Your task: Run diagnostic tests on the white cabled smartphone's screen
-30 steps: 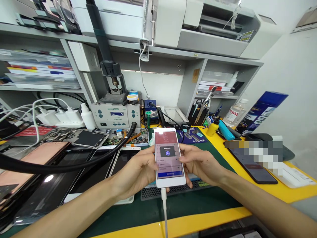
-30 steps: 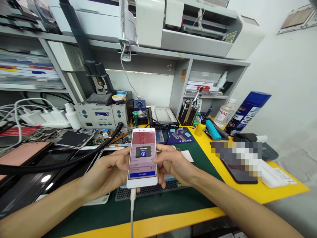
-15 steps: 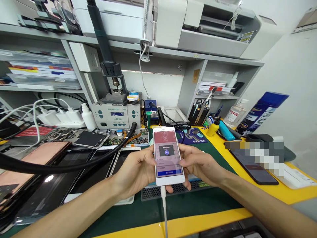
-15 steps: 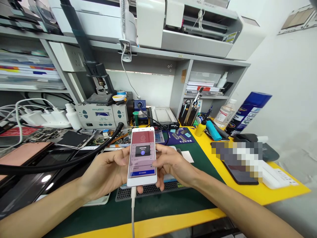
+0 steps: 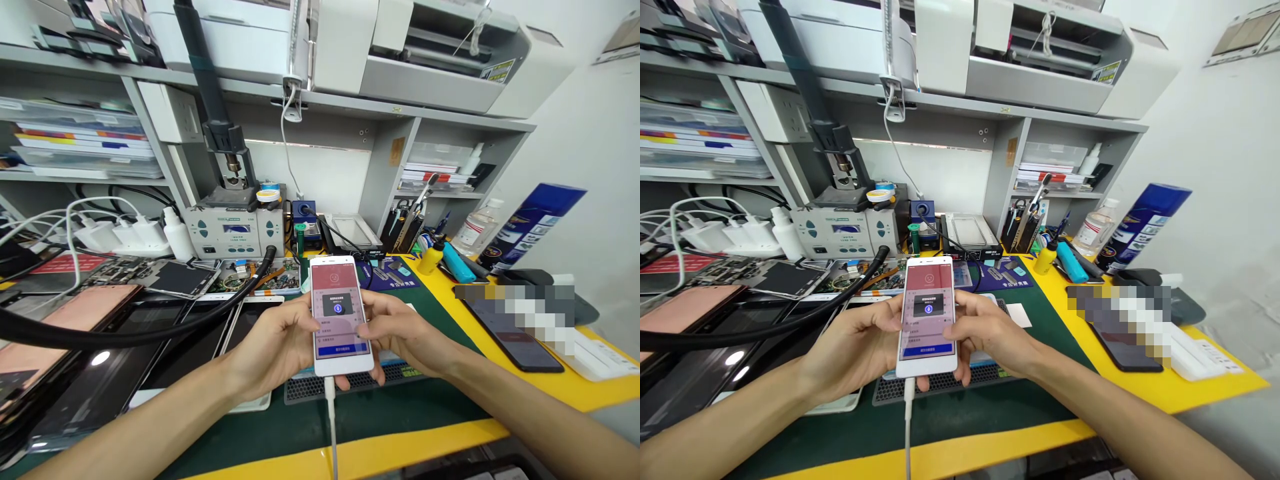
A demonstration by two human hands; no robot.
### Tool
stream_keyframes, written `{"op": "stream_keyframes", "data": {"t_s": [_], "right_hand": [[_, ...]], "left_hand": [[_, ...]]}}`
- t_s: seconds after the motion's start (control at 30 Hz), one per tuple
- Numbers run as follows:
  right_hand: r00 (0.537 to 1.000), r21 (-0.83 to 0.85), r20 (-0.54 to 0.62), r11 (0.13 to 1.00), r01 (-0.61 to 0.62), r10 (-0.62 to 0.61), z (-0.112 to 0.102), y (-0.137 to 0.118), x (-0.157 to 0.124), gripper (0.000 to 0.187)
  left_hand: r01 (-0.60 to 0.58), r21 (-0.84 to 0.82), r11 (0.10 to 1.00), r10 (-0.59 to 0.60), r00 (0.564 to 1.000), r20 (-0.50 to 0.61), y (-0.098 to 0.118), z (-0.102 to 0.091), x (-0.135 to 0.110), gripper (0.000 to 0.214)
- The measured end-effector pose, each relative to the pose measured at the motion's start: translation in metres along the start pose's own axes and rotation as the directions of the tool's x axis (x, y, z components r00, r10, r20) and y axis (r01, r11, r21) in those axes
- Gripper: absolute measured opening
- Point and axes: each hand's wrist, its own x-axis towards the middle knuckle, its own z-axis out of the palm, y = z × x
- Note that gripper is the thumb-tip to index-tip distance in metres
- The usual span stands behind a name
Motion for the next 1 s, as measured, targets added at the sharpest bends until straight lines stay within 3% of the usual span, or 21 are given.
{"op": "stream_keyframes", "data": {"t_s": [0.53,1.0], "right_hand": [[0.999,0.025,-0.032,1.000,0.006,-0.005,0.0015,0.0001,-0.0002,0.046],[1.000,0.047,-0.015,0.999,0.015,-0.014,-0.0010,0.0034,-0.0001,0.057]], "left_hand": [[0.000,-0.010,1.000,0.000,0.999,0.038,-0.0002,0.0007,-0.0005,0.046],[-0.004,0.007,1.000,0.004,1.000,0.013,-0.0026,-0.0012,0.0009,0.047]]}}
